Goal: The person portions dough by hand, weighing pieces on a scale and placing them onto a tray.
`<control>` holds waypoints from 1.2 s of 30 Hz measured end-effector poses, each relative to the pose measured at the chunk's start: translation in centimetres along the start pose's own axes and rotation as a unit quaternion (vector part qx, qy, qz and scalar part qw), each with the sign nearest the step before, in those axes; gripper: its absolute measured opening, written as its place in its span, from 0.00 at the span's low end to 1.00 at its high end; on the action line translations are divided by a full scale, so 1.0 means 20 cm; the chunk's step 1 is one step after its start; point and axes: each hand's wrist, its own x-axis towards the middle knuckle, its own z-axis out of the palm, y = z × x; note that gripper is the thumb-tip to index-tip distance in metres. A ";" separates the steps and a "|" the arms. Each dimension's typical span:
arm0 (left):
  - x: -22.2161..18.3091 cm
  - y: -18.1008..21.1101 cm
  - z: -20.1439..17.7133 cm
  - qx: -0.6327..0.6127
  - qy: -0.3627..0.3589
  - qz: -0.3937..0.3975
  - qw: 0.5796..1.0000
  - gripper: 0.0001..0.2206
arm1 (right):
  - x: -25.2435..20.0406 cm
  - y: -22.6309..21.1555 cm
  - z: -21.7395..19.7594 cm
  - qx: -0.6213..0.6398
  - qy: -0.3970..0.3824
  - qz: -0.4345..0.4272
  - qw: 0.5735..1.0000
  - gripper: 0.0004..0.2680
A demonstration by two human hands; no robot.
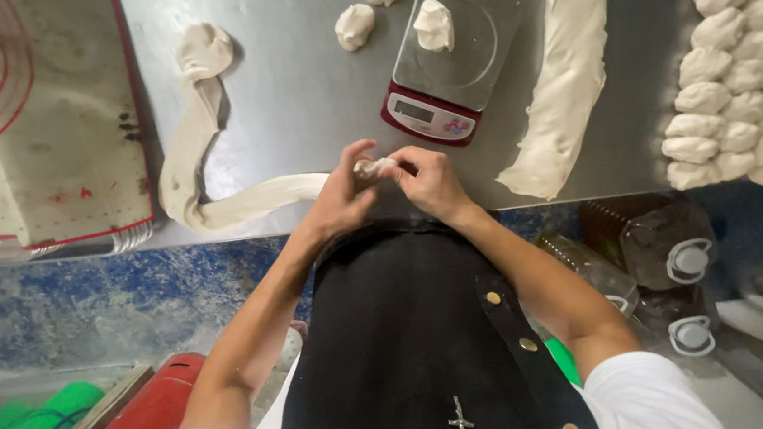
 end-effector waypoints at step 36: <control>0.05 -0.15 0.01 0.021 -0.005 -0.249 0.968 0.12 | 0.44 0.05 -0.39 -0.456 0.081 -0.092 0.882 0.16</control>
